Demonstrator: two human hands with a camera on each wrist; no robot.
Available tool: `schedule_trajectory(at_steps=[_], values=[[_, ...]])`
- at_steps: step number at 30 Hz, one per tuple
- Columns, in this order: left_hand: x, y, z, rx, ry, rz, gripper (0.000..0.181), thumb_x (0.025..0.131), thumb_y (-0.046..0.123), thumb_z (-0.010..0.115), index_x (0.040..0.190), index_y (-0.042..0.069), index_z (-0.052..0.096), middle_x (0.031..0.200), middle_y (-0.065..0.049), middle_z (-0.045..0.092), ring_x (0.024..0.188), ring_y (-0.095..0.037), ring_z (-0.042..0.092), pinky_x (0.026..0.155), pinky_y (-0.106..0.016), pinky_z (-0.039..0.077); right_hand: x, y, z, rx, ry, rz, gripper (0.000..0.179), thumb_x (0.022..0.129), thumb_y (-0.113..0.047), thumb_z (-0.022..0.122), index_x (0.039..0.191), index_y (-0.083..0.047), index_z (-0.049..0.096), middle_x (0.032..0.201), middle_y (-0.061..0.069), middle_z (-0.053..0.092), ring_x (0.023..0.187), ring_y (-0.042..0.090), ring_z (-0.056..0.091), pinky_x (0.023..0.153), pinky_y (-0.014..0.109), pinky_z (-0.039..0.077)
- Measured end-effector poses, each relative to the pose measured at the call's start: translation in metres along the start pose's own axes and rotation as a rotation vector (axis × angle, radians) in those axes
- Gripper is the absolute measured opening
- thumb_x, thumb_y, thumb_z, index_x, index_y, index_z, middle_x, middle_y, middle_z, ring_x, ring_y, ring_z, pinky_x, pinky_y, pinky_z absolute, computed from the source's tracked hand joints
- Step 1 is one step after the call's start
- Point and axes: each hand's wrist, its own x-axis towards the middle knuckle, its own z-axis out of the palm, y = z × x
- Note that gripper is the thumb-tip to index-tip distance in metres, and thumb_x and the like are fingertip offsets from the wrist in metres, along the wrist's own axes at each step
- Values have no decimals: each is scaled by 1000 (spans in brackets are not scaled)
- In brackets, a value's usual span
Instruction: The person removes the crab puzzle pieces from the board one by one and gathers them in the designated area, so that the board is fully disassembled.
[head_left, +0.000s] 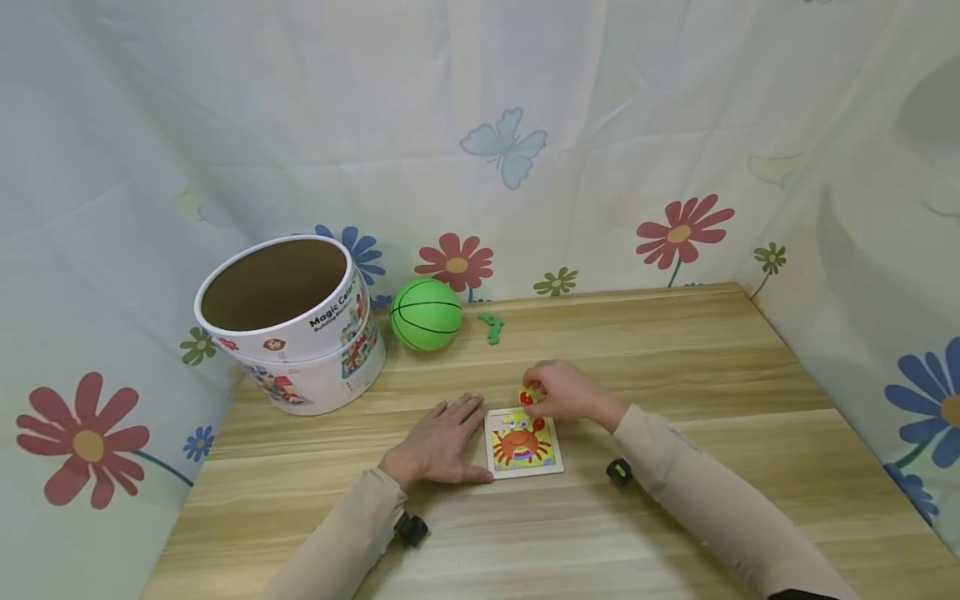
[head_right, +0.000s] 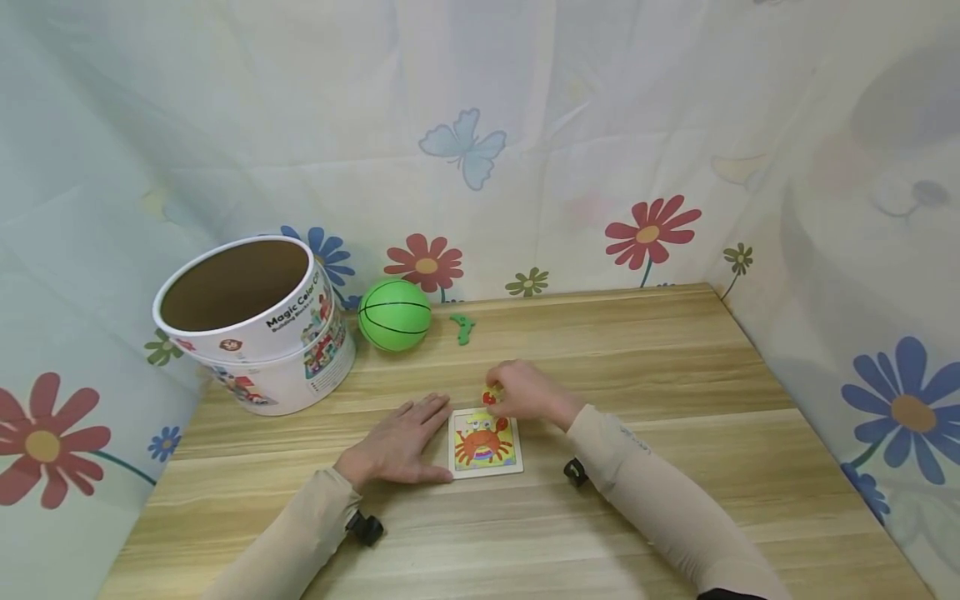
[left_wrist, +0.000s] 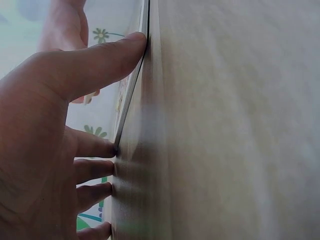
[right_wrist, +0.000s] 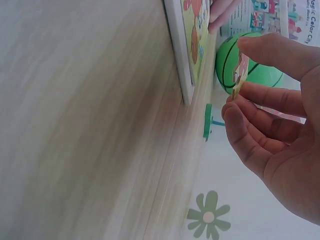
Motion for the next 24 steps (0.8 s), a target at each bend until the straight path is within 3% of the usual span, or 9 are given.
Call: schedule_trajectory(at_steps=[6, 24], values=[[1, -1, 1, 1, -16, -10, 108, 77, 82, 51, 155, 11, 27, 163, -10, 19, 150, -28, 17, 119, -53, 20, -6, 8, -3, 9, 10, 36, 40, 80, -28, 78, 111, -5, 68, 101, 4, 69, 86, 15, 62, 77, 31, 55], [1, -1, 1, -8, -21, -12, 109, 77, 82, 50, 155, 11, 25, 163, -9, 17, 150, -28, 15, 120, -51, 18, -21, 31, -7, -40, 64, 26, 39, 73, -23, 83, 104, -3, 71, 90, 4, 66, 78, 14, 57, 73, 32, 52]])
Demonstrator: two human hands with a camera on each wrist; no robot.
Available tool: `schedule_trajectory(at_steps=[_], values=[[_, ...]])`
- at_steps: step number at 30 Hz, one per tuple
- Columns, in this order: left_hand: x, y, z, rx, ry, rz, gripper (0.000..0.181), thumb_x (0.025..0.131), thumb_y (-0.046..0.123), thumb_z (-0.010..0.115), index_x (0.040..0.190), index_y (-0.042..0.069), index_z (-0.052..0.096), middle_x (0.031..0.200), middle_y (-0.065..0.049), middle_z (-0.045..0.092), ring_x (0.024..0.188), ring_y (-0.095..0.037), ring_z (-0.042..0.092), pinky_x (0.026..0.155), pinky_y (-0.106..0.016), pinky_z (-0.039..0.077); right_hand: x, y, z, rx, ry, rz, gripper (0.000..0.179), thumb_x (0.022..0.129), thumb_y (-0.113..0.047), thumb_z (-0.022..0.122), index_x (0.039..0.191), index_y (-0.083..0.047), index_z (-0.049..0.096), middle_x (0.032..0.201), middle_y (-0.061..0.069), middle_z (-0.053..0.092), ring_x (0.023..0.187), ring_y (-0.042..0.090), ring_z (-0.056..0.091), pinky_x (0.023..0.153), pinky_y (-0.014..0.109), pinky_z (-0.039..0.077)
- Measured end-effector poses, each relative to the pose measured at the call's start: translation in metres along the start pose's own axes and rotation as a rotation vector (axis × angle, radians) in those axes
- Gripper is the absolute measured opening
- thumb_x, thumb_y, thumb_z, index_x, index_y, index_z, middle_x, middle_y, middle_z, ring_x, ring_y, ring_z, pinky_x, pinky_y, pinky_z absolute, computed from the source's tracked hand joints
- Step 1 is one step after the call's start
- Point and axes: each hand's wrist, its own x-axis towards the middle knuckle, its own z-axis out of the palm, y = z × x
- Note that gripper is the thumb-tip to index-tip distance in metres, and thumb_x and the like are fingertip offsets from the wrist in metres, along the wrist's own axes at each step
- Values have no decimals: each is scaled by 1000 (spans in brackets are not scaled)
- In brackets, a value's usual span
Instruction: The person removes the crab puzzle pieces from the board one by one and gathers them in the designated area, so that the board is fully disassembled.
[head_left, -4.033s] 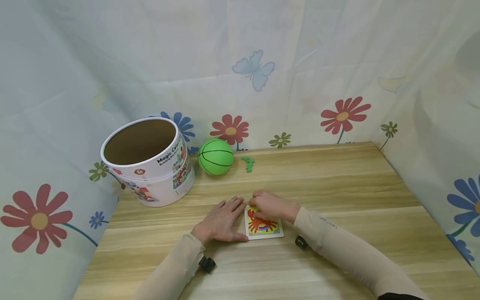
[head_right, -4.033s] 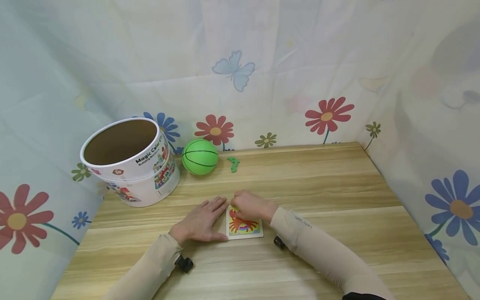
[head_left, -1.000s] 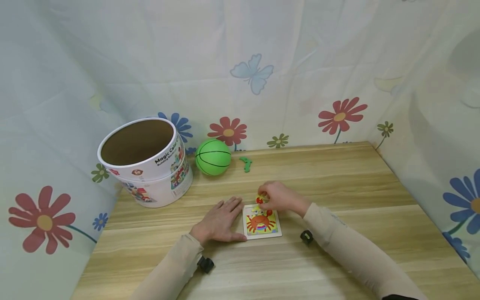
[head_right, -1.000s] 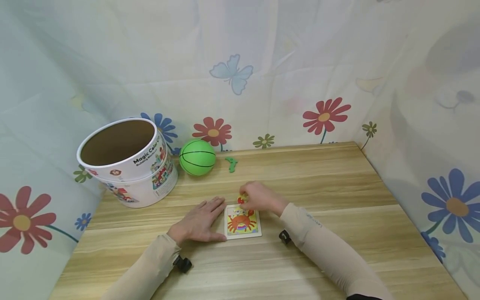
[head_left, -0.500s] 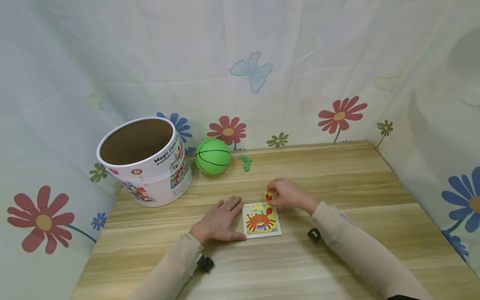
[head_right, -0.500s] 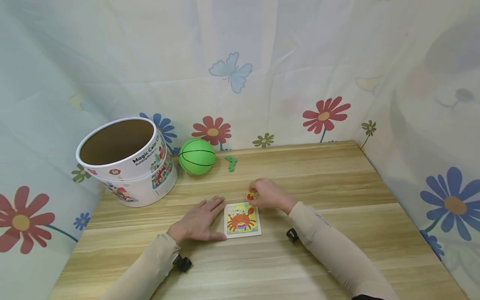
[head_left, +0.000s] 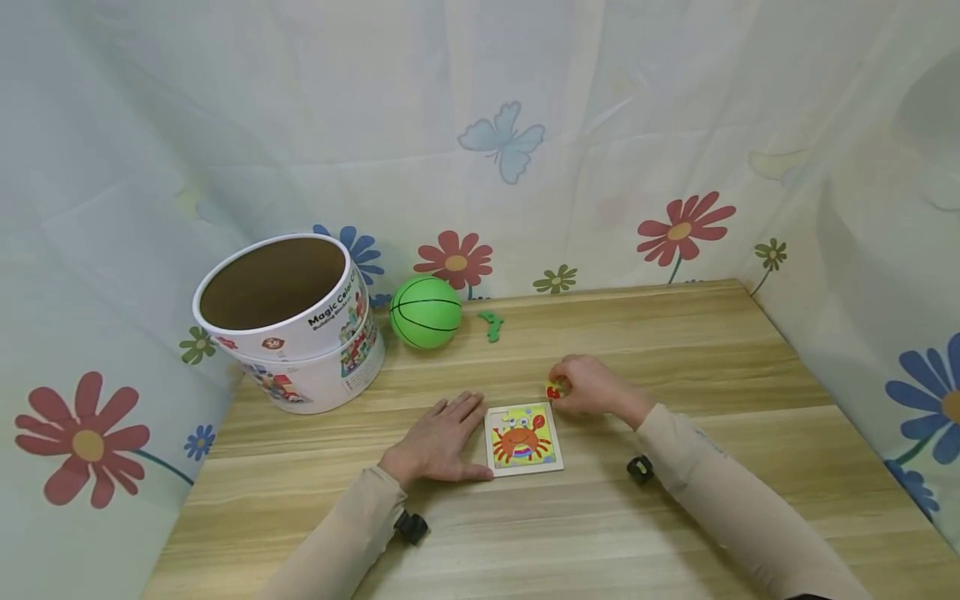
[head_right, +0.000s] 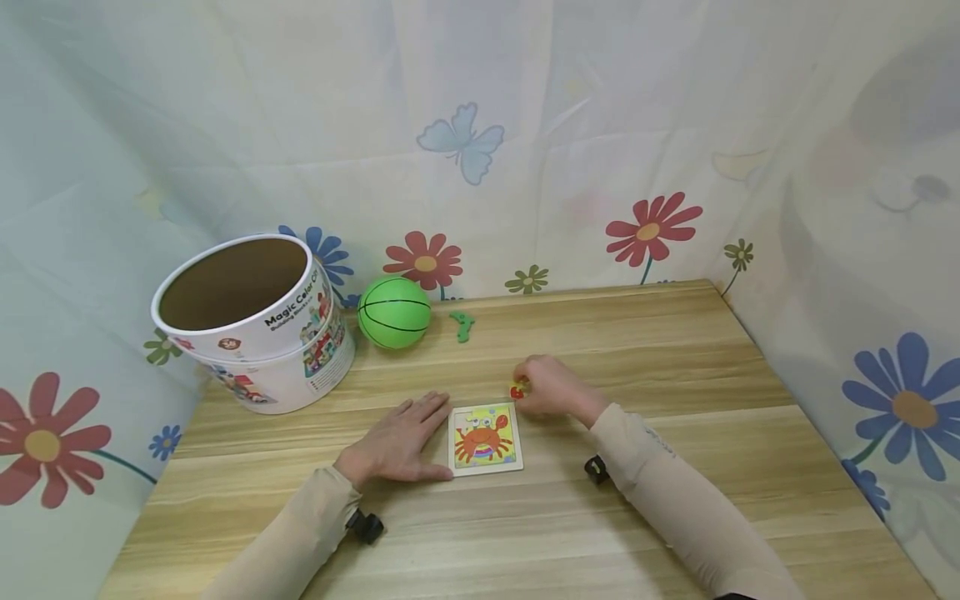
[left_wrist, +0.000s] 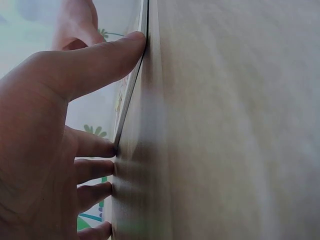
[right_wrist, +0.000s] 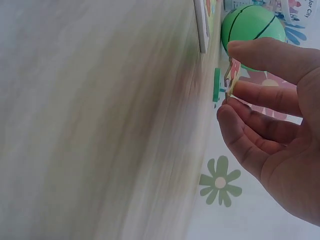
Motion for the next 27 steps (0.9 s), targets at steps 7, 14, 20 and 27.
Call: schedule_trajectory(at_steps=[7, 14, 20, 27], values=[[0, 0, 1, -2, 11, 9, 109, 77, 82, 51, 155, 10, 25, 163, -10, 19, 150, -29, 17, 119, -52, 20, -4, 7, 0, 4, -28, 29, 40, 73, -23, 82, 105, -3, 70, 87, 3, 62, 75, 13, 54, 68, 28, 49], [1, -2, 0, 12, 21, 20, 110, 77, 83, 49, 155, 9, 25, 162, -11, 19, 150, -29, 18, 119, -52, 21, -7, 12, 1, -13, -51, 28, 38, 74, -23, 81, 104, -4, 71, 87, 1, 61, 75, 12, 53, 69, 29, 48], [1, -2, 0, 11, 15, 19, 110, 77, 83, 49, 155, 9, 24, 163, -11, 19, 150, -29, 17, 119, -52, 20, -10, 15, 2, -45, -61, 28, 36, 74, -24, 82, 103, -6, 72, 88, 1, 63, 79, 13, 54, 74, 33, 50], [0, -2, -1, 8, 13, 19, 110, 77, 83, 49, 155, 9, 24, 163, -11, 19, 150, -29, 18, 119, -52, 21, -11, 15, 1, -49, -92, 32, 31, 75, -23, 81, 99, -6, 72, 87, 2, 62, 75, 12, 53, 69, 30, 49]])
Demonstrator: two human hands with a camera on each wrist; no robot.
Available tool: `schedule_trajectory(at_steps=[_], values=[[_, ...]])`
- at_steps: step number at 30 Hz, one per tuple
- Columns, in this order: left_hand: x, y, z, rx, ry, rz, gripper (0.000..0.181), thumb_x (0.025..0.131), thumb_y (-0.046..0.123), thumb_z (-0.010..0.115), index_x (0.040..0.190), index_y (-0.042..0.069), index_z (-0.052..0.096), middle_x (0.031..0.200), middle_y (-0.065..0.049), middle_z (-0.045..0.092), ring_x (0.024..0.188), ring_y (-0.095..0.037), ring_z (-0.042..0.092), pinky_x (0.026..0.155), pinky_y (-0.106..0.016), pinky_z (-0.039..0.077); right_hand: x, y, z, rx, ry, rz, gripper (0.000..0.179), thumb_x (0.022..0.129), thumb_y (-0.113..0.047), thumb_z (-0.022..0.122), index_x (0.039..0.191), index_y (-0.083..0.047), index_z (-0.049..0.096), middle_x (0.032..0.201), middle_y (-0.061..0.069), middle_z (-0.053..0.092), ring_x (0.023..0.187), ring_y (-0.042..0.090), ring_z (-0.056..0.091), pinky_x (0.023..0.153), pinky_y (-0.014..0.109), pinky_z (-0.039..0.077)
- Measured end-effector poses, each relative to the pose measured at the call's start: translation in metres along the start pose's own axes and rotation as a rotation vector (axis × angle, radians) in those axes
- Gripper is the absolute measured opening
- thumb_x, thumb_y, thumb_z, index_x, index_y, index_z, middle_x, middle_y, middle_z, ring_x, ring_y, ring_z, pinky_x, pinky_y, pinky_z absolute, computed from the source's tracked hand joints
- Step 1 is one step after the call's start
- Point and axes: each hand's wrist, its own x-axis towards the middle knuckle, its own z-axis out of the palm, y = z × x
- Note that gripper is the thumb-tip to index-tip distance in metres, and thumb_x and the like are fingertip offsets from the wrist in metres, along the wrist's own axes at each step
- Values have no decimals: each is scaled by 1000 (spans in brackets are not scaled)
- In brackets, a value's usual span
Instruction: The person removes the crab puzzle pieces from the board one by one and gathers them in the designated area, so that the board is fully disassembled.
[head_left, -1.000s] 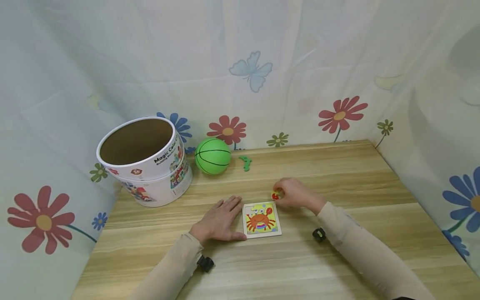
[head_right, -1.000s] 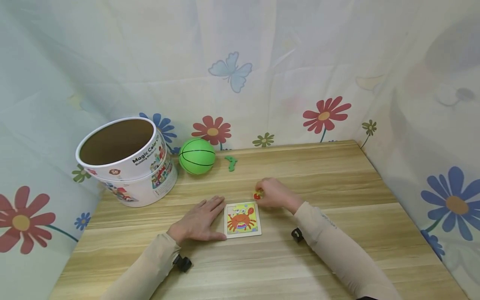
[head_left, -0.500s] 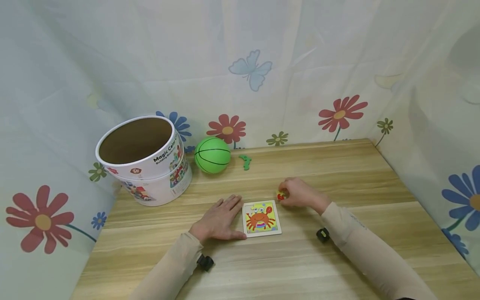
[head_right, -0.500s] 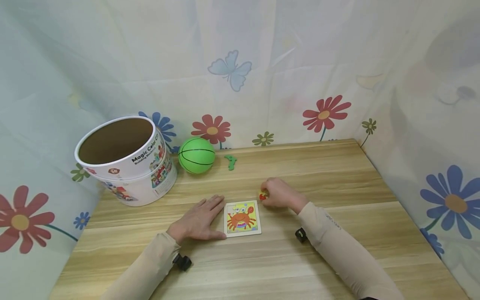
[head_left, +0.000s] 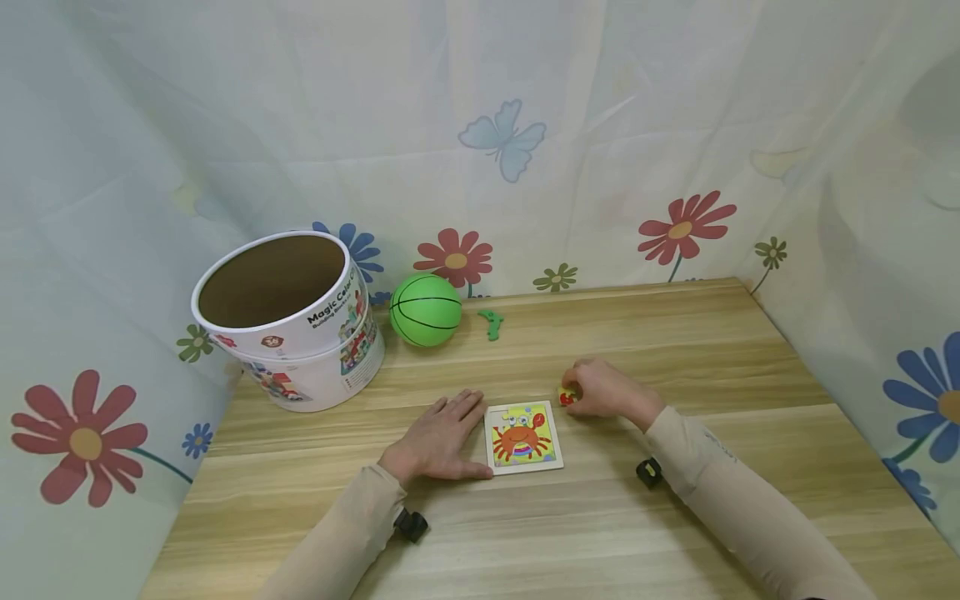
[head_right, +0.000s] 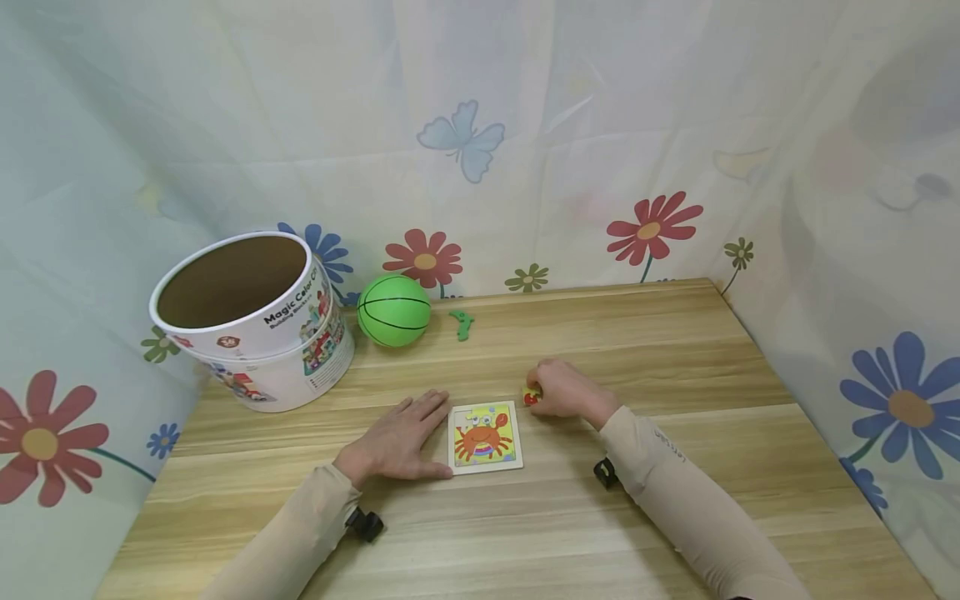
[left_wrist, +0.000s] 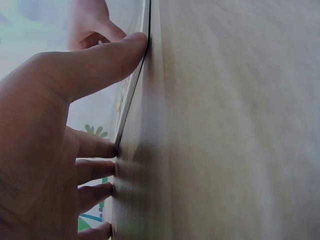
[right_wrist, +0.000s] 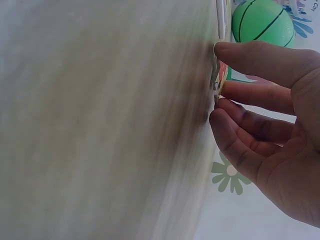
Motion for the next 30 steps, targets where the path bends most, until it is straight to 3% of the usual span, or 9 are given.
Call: schedule_trajectory(at_steps=[6, 11, 16, 24, 30], values=[[0, 1, 0, 4, 1, -2, 109, 77, 82, 50, 155, 9, 25, 163, -11, 19, 150, -29, 18, 119, -52, 21, 0, 3, 1, 10, -15, -5, 25, 76, -22, 79, 96, -8, 72, 84, 1, 60, 73, 12, 51, 66, 28, 47], [0, 1, 1, -1, -9, -1, 110, 78, 83, 48, 155, 10, 24, 163, -11, 17, 150, -28, 16, 119, -51, 20, 0, 5, 3, 12, -20, -46, 14, 78, -21, 79, 78, -13, 68, 76, -2, 58, 67, 10, 48, 60, 25, 43], [0, 0, 1, 5, -2, 0, 110, 78, 83, 49, 155, 10, 24, 163, -11, 18, 150, -29, 16, 119, -52, 20, 0, 3, 3, 39, -37, -36, 24, 79, -19, 78, 64, -18, 59, 71, -3, 55, 62, 9, 46, 56, 24, 41], [-1, 0, -1, -1, -11, -3, 110, 77, 83, 49, 155, 10, 24, 163, -10, 18, 150, -29, 16, 119, -52, 19, 1, 1, 2, 46, -53, 7, 12, 79, -19, 80, 76, -15, 69, 80, -1, 59, 69, 11, 50, 61, 25, 44], [-1, 1, -2, -9, -9, -4, 109, 78, 82, 49, 155, 10, 24, 163, -10, 18, 150, -29, 17, 119, -51, 20, 1, 1, 2, 39, -54, 30, 17, 77, -20, 82, 88, -12, 72, 81, -1, 61, 71, 11, 51, 64, 27, 46]])
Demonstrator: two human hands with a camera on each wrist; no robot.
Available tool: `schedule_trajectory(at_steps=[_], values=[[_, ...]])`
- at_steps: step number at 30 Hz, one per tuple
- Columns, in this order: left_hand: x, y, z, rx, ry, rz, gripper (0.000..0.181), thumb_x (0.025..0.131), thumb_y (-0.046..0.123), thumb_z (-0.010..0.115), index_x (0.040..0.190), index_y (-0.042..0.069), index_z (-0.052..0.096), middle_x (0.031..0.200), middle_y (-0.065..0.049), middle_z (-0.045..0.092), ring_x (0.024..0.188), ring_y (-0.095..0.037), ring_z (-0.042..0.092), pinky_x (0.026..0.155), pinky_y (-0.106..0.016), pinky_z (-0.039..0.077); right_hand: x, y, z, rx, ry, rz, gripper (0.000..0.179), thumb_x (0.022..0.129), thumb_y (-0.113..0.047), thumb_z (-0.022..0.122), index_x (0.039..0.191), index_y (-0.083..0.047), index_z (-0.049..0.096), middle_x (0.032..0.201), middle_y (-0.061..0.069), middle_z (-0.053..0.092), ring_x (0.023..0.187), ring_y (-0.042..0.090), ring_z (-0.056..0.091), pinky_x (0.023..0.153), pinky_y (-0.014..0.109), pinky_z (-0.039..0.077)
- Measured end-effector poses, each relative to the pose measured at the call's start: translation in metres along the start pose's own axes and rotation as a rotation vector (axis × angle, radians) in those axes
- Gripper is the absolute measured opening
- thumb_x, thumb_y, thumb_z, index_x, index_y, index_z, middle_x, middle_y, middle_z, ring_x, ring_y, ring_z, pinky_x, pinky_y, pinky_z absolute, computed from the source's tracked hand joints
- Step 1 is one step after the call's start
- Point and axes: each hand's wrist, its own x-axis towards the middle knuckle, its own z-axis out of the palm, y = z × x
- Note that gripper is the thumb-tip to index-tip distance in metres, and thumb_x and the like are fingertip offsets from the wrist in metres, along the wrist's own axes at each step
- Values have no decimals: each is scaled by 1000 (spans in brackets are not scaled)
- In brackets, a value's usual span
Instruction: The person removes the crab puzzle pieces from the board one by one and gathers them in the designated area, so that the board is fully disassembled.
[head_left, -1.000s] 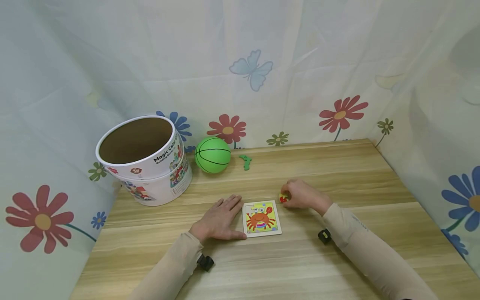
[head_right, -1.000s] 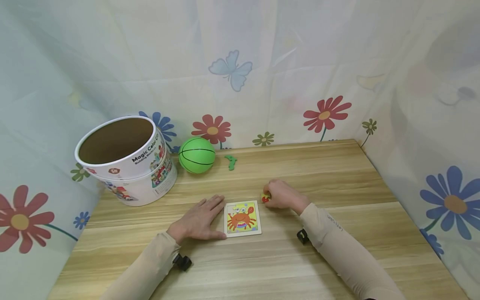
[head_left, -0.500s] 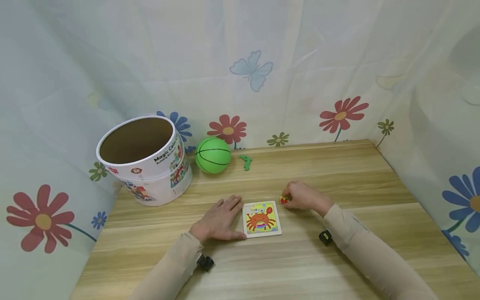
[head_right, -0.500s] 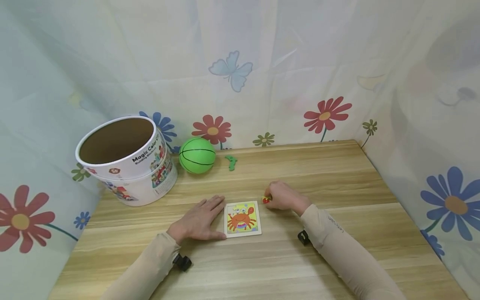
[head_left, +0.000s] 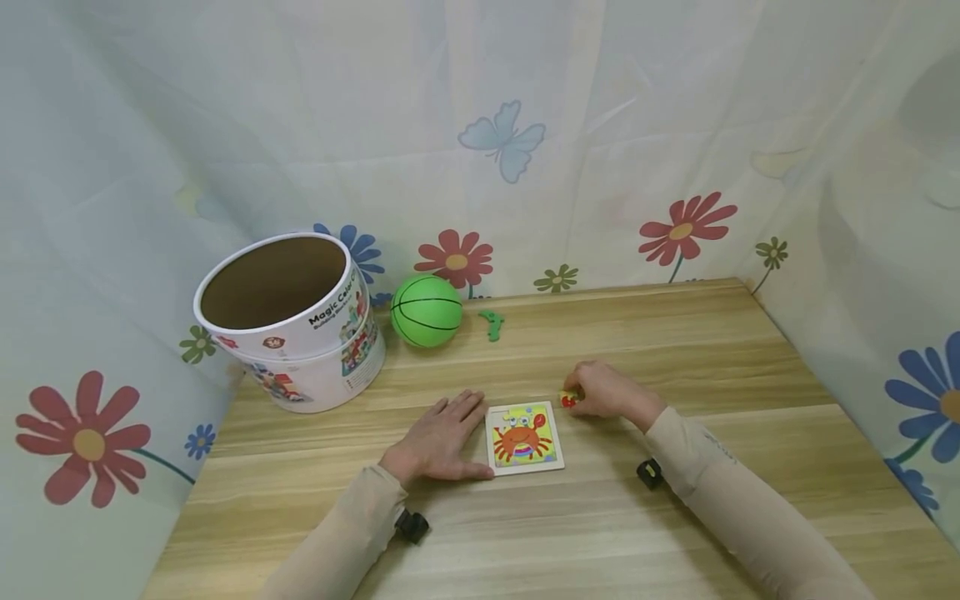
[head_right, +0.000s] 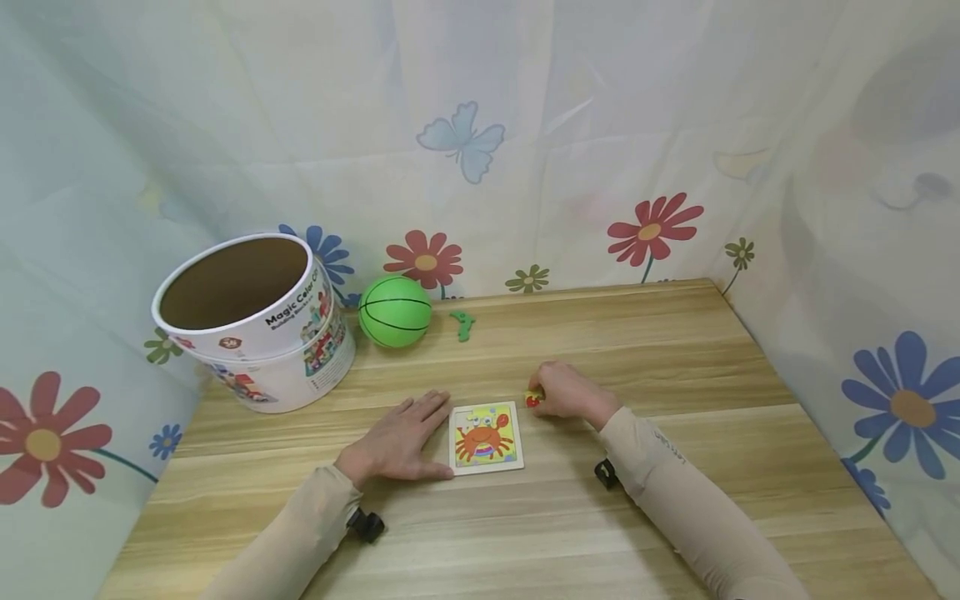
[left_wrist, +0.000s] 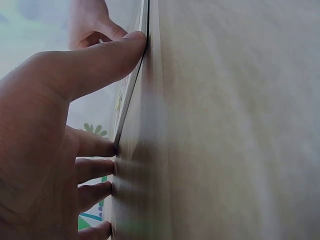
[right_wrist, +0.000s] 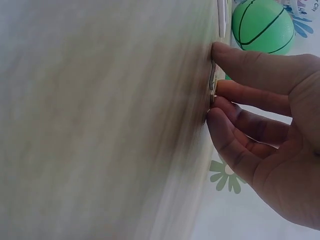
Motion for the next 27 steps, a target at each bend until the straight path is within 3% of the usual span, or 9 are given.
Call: schedule_trajectory(at_steps=[8, 27], values=[[0, 0, 1, 2, -2, -3, 109, 78, 83, 49, 156, 10, 23, 163, -10, 18, 150, -29, 16, 119, -51, 20, -2, 0, 0, -14, -8, 13, 35, 77, -22, 81, 107, -7, 72, 94, 3, 62, 79, 13, 55, 72, 30, 51], [2, -2, 2, 7, -16, -10, 110, 77, 84, 48, 156, 11, 22, 164, -9, 16, 151, -27, 14, 120, -51, 19, -3, -2, -3, -43, 9, -47, 31, 78, -25, 81, 103, -8, 72, 94, 2, 63, 81, 12, 54, 74, 33, 50]])
